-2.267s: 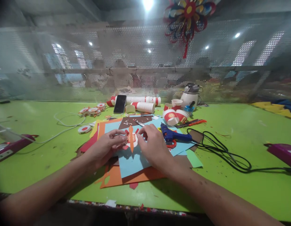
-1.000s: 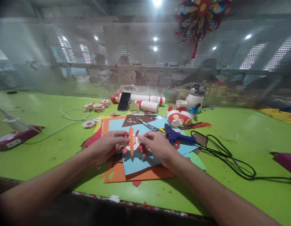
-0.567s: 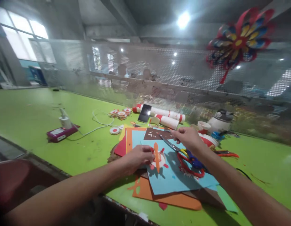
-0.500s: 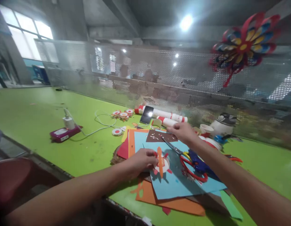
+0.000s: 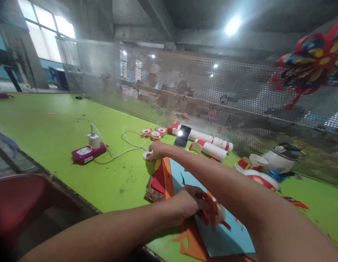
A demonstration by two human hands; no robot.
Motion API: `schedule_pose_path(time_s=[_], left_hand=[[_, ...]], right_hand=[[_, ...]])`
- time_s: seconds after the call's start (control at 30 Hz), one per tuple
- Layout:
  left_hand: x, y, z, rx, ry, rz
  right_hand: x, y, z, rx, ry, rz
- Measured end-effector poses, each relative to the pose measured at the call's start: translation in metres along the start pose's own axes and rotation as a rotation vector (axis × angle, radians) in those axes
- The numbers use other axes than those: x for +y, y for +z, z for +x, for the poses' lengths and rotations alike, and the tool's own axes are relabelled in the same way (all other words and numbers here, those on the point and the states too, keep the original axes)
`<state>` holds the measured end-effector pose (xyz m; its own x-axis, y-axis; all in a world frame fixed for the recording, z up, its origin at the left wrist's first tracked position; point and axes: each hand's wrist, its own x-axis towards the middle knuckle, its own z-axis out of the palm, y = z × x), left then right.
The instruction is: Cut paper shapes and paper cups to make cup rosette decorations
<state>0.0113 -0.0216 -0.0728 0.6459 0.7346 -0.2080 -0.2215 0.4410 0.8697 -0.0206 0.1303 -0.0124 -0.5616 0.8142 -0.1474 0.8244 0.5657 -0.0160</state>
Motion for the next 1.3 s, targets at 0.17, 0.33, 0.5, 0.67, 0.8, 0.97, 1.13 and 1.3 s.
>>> schedule_pose_path(time_s=[0.17, 0.33, 0.5, 0.67, 0.8, 0.97, 1.13, 1.3], left_hand=[[-0.003, 0.002, 0.005, 0.017, -0.017, 0.042], [-0.005, 0.001, 0.008, 0.039, 0.009, 0.067], [0.0, -0.003, 0.005, 0.039, 0.018, 0.036], [0.006, -0.005, 0.0, 0.022, 0.075, 0.022], [0.008, -0.006, -0.001, -0.049, 0.096, 0.059], [0.014, -0.007, -0.003, -0.044, 0.101, 0.108], [0.03, 0.007, -0.006, -0.009, 0.167, 0.183], [0.036, 0.014, 0.002, 0.004, 0.186, 0.209]], right_hand=[[-0.011, 0.007, 0.019, -0.088, 0.004, -0.141], [-0.021, 0.01, 0.016, -0.069, -0.04, -0.134], [-0.021, -0.033, -0.034, 0.091, -0.166, 0.008], [0.013, -0.074, -0.16, 0.286, -0.177, 0.517], [0.036, -0.05, -0.258, 0.315, -0.115, 1.068], [0.056, -0.002, -0.311, 0.427, -0.109, 1.32], [0.07, 0.018, -0.314, 0.473, -0.072, 1.255], [0.068, 0.031, -0.307, 0.594, 0.075, 0.835]])
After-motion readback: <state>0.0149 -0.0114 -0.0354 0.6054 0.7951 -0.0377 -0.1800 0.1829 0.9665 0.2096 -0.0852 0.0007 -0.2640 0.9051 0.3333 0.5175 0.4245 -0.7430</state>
